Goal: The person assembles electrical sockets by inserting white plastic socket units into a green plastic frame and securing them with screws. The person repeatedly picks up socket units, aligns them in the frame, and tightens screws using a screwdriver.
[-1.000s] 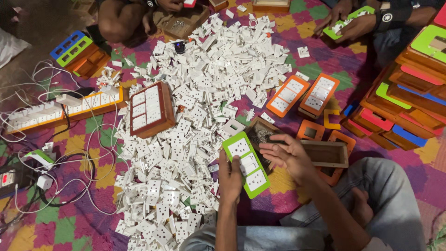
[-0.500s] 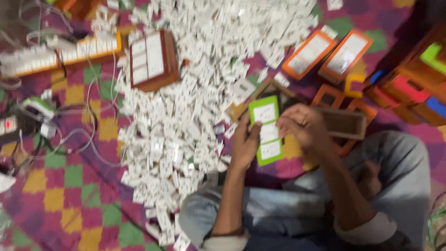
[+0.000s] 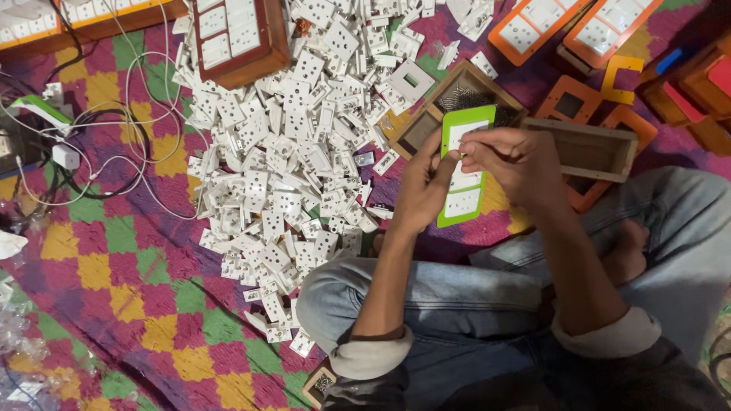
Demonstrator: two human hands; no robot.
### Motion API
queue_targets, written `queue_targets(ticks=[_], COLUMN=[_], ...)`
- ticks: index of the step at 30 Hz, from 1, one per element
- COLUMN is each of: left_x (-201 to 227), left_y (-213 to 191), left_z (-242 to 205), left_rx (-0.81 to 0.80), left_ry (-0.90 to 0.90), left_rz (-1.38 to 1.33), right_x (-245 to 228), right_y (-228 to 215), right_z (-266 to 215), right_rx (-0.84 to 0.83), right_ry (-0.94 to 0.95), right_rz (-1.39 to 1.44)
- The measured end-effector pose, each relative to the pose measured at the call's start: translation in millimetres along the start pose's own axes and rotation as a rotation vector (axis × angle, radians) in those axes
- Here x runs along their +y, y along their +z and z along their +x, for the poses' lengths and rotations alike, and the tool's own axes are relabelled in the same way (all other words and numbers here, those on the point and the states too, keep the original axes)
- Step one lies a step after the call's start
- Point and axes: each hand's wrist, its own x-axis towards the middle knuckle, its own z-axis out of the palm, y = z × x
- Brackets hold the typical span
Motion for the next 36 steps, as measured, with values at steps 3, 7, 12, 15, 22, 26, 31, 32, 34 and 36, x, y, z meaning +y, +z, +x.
queue_targets(ticks=[3, 7, 12, 15, 22, 26, 31, 32, 34, 36], left_x=[3, 3, -2, 3, 20, 25, 24, 23, 22, 20], left_y=[1, 1, -2, 1, 2, 3, 6, 6, 7, 8], left_z=[0, -3, -2, -4, -4, -5, -7, -8, -6, -3], left_rx=[-0.006, -0.027, -0.028, -0.022, 0.048, 0.024, 0.049, 0.056, 0.03, -0.027], left_ry=[0.027, 0.053, 0.102, 0.102, 0.08, 0.173, 0.097, 0.025, 0.014, 0.125], left_rz=[0.044, 0.069, 0.148, 0.175, 0.421, 0.329, 0.392, 0.431, 0.351, 0.109], right_x=[2, 3, 12, 15, 21, 20, 20, 21, 27, 36], right_y=[-2, -3, -3, -4, 1, 3, 5, 5, 5, 1], right_z=[0, -2, 0, 0, 4, 8, 10, 10, 8, 11], right_rx=[-0.009, -0.014, 0.008, 0.009, -0.021, -0.036, -0.008, -0.007, 0.089, 0.153], right_ry=[-0.028, -0.023, -0.05, -0.038, -0.079, -0.129, -0.055, -0.049, -0.081, -0.107], right_rz=[-0.026, -0.077, -0.187, -0.214, -0.102, -0.062, -0.02, -0.018, -0.013, -0.088])
